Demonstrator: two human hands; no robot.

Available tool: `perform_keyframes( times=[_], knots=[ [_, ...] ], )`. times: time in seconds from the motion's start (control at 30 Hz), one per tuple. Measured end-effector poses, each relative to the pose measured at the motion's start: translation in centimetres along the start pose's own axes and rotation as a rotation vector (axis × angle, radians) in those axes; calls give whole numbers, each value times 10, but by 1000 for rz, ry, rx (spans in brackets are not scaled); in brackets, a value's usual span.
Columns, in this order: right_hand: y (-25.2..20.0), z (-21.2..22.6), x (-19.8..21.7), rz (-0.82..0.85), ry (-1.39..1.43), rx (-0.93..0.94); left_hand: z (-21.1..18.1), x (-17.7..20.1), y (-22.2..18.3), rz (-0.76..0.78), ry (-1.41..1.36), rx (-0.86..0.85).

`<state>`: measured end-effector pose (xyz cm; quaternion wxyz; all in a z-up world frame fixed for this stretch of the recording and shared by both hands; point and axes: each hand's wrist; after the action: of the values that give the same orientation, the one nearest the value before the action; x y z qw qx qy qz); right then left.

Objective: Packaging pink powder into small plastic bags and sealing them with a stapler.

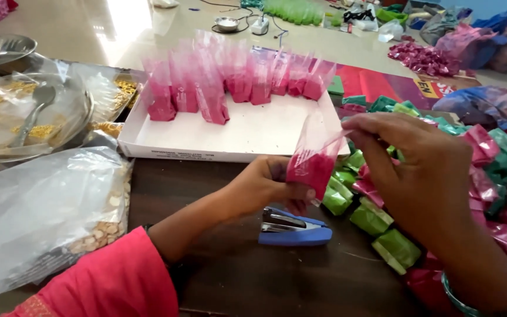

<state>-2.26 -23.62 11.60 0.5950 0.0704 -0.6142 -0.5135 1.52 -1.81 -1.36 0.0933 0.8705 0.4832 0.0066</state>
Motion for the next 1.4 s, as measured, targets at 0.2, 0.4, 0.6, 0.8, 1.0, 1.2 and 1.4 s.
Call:
perform_keyframes(
  times=[0.2, 0.4, 0.6, 0.8, 1.0, 1.2, 1.4],
  knots=[
    [-9, 0, -13, -201, 86, 84, 10, 3, 5, -43, 4, -24],
    [-20, -31, -35, 26, 543, -507, -5, 5, -3, -198, -5, -101],
    [-37, -36, -68, 157, 956, -570, 5, 3, 0, -209, 51, -98],
    [-46, -32, -79, 44, 974, -611, 2, -7, -3, -202, 128, -37],
    [-50, -41, -92, -48, 1094, -626, -41, 0, -10, -315, 355, -179],
    [-56, -42, -96, -60, 1024, -653, -112, -26, -26, -588, 949, -647],
    [-53, -34, -95, -57, 943, -629, -111, -48, -5, -729, 1480, -744]
  ],
)
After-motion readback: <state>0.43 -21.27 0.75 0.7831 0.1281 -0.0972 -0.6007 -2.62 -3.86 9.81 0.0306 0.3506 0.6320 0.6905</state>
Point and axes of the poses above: each hand's wrist, its own y-axis towards the middle knuckle, its own x-axis out of the back of the hand, z = x × y, and after that the axes turned 7 degrees about y, right-handed
